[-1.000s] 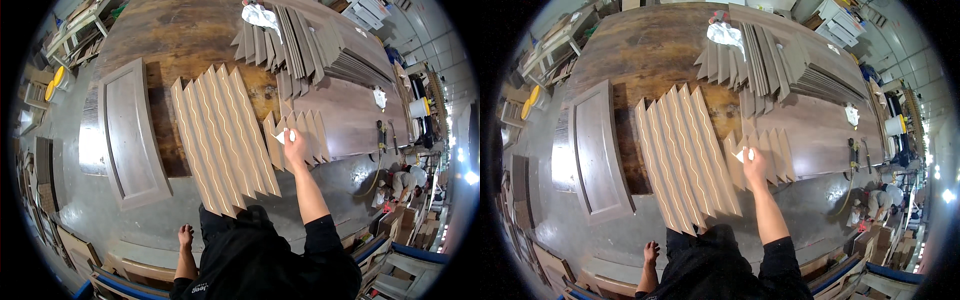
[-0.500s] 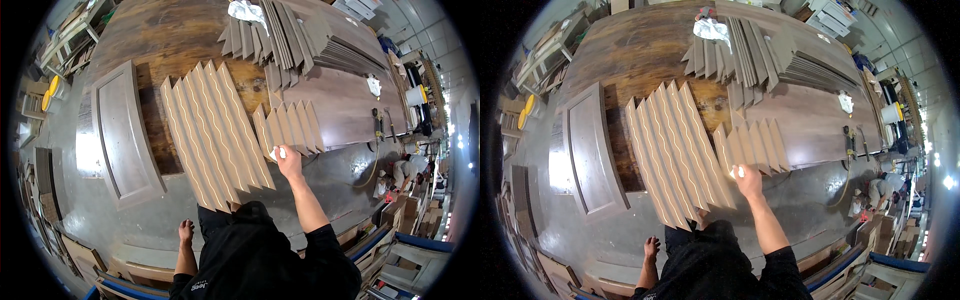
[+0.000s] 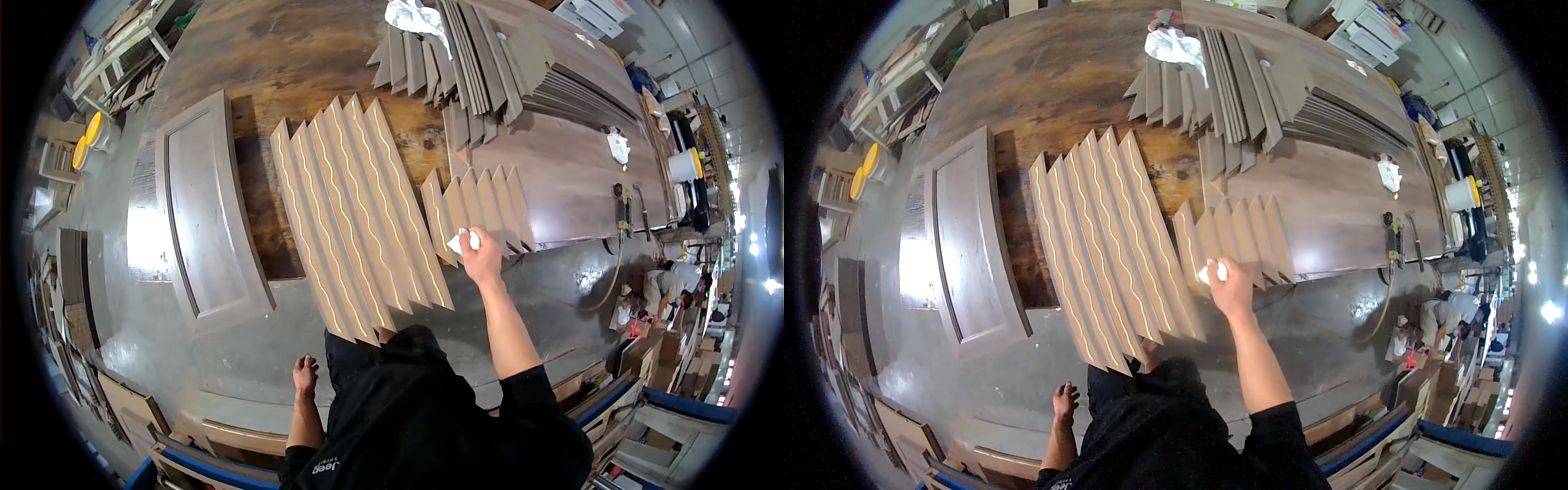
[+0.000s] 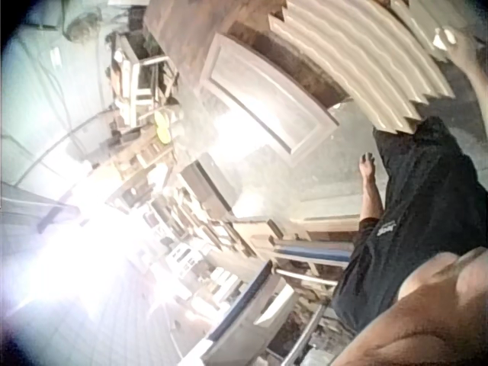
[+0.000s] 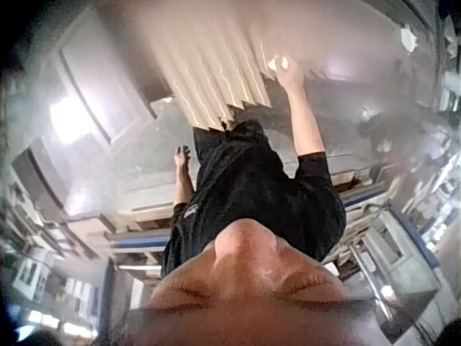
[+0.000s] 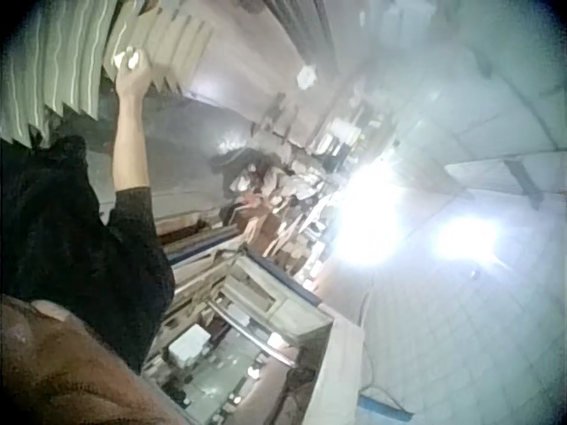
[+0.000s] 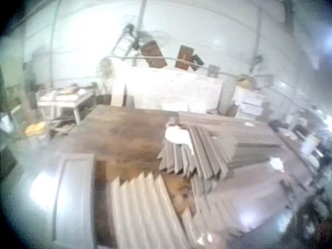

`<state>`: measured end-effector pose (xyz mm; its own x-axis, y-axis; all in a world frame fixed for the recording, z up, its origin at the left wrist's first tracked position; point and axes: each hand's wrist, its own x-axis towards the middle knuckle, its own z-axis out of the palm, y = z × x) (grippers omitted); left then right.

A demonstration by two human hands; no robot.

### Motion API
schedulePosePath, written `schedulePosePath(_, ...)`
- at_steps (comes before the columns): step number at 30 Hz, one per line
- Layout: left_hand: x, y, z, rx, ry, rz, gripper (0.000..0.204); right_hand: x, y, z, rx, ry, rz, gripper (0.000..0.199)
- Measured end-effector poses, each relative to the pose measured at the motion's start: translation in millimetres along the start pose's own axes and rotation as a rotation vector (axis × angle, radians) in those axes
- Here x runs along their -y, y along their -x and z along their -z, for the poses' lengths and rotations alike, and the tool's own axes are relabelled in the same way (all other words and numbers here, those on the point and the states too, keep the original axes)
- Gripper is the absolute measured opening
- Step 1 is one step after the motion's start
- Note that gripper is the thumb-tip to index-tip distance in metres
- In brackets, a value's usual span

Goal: Assembling the frame of a wooden cabinet door and securing the joints using a pneumatic nail gun.

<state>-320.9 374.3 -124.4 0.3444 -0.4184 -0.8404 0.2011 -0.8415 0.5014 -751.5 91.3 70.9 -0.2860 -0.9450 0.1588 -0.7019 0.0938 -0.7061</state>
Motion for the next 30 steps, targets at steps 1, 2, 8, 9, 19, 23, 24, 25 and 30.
schedulePosePath(1, 0.6, 0.6, 0.6, 0.0, -0.016, 0.01, 0.038, -1.8, 6.4, 2.2, 0.006, 0.017, -0.016, 0.02)
schedulePosePath(2, 0.9, 1.0, 1.2, 0.002, -0.032, 0.019, 0.037, -4.6, 11.6, 1.5, 0.009, 0.019, -0.015, 0.02)
schedulePosePath(8, 6.4, -6.1, 2.3, 0.008, -0.075, 0.085, 0.036, -19.4, 22.1, 2.3, 0.07, 0.081, 0.114, 0.019)
schedulePosePath(9, 5.9, -7.9, 2.9, 0.008, -0.076, 0.087, 0.036, -14.8, 20.6, 7.2, 0.054, 0.059, 0.076, 0.02)
schedulePosePath(19, -23.0, -19.7, -4.6, 0.029, -0.073, -0.003, 0.039, 9.9, -66.1, -38.0, -0.076, -0.024, -0.013, 0.023)
schedulePosePath(23, -23.2, -20.1, -1.6, 0.023, -0.048, -0.012, 0.04, 6.4, -89.8, -54.5, -0.083, 0.057, 0.006, 0.026)
schedulePosePath(24, -20.0, -20.1, 0.4, 0.019, -0.042, -0.01, 0.04, 5.3, -90.8, -56.4, -0.078, 0.056, 0.011, 0.026)
schedulePosePath(25, -16.8, -19.9, 2.7, 0.011, -0.046, 0.002, 0.039, 3.8, -90.7, -57.4, -0.017, 0.122, 0.0, 0.026)
schedulePosePath(30, 3.1, -19.5, 12.1, -0.017, -0.019, 0.031, 0.039, 7.1, -81.7, -36.0, -0.001, 0.096, -0.103, 0.029)
